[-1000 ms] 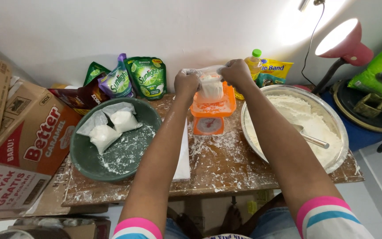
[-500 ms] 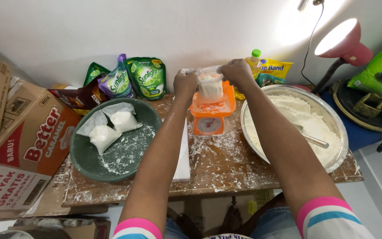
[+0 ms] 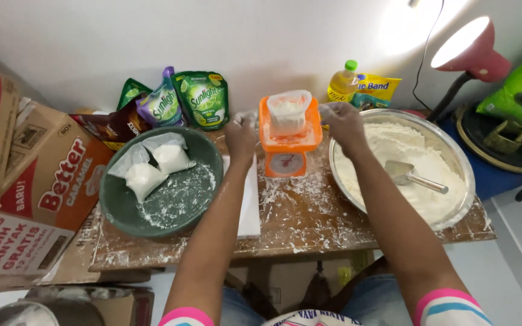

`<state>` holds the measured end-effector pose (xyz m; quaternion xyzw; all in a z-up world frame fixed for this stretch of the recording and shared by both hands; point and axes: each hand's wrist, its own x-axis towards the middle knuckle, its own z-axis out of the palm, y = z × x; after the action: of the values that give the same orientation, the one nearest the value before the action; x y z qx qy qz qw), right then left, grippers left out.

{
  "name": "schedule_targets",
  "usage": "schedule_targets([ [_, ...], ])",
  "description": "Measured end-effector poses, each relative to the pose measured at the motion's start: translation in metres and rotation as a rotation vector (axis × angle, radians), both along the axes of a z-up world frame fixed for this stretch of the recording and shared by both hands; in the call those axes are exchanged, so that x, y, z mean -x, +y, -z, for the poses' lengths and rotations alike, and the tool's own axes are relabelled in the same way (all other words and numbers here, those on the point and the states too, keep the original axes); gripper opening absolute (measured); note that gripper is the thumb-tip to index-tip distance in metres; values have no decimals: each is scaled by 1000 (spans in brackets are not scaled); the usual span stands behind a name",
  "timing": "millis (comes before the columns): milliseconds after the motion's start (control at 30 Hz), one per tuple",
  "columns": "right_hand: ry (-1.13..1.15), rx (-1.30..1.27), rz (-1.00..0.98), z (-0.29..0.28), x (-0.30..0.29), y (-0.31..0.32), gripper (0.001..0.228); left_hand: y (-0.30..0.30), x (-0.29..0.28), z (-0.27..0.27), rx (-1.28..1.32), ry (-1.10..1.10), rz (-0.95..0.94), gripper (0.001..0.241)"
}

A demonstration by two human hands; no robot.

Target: The person is mixing flour in a large bowl and weighing portions of ingredients using a small scale.

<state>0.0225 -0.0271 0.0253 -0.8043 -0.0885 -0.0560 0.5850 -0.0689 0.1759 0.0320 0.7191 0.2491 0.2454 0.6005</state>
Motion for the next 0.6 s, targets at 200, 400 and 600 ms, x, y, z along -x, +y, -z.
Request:
schedule_targets([
  [200,108,-103,-127,-3,30,23,37,-10,-25,40,3,-35,112,25],
  [400,146,-89,-96,1,24,28,40,-22,5,11,88,-22,113,21],
  [600,129,-96,-131,7,11,26,38,-18,7,21,63,47,155,20],
])
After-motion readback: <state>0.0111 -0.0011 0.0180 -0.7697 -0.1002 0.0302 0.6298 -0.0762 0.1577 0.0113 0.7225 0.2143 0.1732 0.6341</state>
